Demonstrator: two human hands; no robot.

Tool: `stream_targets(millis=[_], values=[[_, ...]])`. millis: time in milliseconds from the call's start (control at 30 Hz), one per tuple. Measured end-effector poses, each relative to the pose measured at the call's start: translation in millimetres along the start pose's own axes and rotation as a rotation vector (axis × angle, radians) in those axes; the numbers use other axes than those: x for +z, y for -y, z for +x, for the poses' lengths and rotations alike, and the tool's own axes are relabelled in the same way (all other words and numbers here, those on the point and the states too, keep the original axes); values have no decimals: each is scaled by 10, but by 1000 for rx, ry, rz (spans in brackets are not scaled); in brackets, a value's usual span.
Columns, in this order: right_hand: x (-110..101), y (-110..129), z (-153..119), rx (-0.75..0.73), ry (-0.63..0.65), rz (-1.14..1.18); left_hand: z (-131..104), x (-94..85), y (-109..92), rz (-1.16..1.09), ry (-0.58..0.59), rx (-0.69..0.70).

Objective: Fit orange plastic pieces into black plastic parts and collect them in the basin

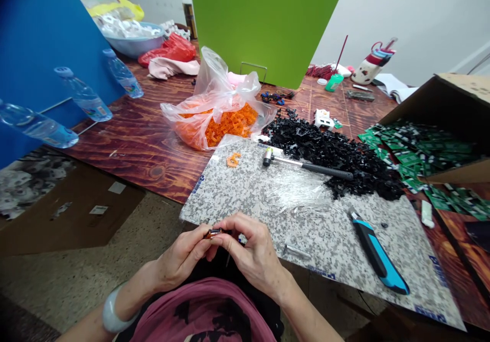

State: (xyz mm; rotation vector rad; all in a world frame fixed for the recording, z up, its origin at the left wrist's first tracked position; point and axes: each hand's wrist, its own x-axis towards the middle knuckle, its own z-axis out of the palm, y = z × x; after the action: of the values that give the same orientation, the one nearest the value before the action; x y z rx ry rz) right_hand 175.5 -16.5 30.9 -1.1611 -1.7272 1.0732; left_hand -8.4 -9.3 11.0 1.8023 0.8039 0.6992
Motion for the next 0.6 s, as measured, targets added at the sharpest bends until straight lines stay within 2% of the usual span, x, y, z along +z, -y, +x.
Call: stream_targets(millis=[300,600], values=[[21,15,-19,-21,3,-42,-18,-9,-32,-16,1,-22],[-49,-46,-44,-81,21,6,-12,4,77,7,11,-29]])
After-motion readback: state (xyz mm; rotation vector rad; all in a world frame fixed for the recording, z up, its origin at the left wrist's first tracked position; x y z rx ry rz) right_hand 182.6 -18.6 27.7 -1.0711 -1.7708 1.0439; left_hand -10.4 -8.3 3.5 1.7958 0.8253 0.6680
